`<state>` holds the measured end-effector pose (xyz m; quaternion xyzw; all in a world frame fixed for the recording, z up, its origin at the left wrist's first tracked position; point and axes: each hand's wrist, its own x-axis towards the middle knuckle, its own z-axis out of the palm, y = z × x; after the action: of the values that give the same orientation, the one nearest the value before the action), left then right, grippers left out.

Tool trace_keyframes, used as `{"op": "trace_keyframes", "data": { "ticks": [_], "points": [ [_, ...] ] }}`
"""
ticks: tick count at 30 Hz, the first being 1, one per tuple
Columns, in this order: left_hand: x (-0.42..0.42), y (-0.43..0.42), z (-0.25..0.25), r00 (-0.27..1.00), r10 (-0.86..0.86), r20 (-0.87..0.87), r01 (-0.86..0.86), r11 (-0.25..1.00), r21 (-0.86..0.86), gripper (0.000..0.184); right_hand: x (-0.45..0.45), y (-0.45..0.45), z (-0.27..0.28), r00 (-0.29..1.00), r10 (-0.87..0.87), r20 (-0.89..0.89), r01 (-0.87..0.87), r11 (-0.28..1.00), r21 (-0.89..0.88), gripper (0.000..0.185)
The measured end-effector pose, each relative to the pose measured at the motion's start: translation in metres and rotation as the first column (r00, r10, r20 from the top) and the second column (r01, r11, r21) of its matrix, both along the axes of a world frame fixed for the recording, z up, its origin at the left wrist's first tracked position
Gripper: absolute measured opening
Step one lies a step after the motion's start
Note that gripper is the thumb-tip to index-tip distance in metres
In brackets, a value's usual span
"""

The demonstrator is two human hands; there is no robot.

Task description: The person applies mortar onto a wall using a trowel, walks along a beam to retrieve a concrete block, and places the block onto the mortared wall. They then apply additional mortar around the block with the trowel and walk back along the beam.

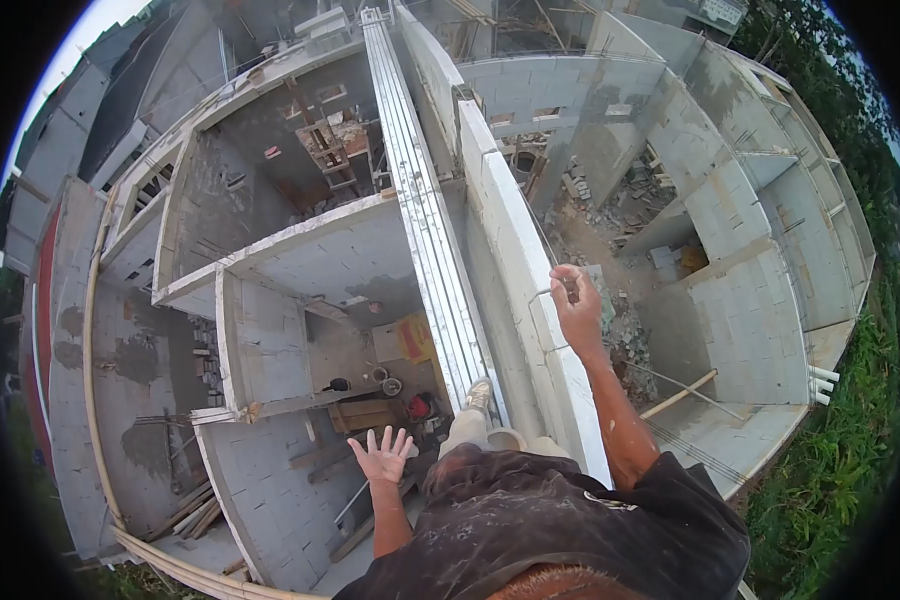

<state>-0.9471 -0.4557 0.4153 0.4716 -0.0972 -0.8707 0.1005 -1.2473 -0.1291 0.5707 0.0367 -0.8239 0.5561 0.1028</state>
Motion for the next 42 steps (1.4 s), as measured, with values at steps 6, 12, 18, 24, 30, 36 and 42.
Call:
{"op": "trace_keyframes", "data": {
  "ticks": [6,12,18,24,30,36,42],
  "points": [
    [-0.102,-0.088,0.022,0.864,-0.342,0.370,0.482,0.777,-0.406,0.091,-0.013,0.043,-0.048,0.962,-0.228,0.150,0.238,0.970,-0.054,0.021],
    [-0.166,-0.083,-0.009,0.549,-0.602,0.580,0.836,0.395,-0.381,0.093,-0.043,0.054,-0.044,0.906,-0.332,0.261,0.369,0.923,-0.107,0.023],
    [-0.237,0.011,0.008,-0.015,-0.940,0.342,0.997,-0.041,-0.071,0.091,-0.152,0.020,-0.053,0.930,-0.252,0.267,0.291,0.949,-0.119,0.027],
    [-0.367,-0.092,0.042,0.896,-0.431,-0.111,0.418,0.900,-0.124,0.096,-0.283,-0.041,-0.077,0.943,-0.198,0.268,0.216,0.976,-0.036,0.020],
    [-0.482,-0.202,0.073,0.943,-0.330,0.044,0.310,0.824,-0.474,0.094,-0.405,-0.114,-0.037,0.980,-0.051,0.193,0.067,0.995,-0.074,0.025],
    [-0.496,-0.188,0.000,0.644,-0.554,0.528,0.699,0.706,-0.112,0.092,-0.505,-0.172,-0.044,0.965,0.155,0.212,-0.168,0.985,0.045,0.050],
    [-0.619,-0.259,-0.057,0.606,-0.674,0.423,0.730,0.682,0.043,0.095,-0.610,-0.233,-0.063,0.918,0.160,0.364,-0.172,0.985,0.001,0.050]
  ]
}}
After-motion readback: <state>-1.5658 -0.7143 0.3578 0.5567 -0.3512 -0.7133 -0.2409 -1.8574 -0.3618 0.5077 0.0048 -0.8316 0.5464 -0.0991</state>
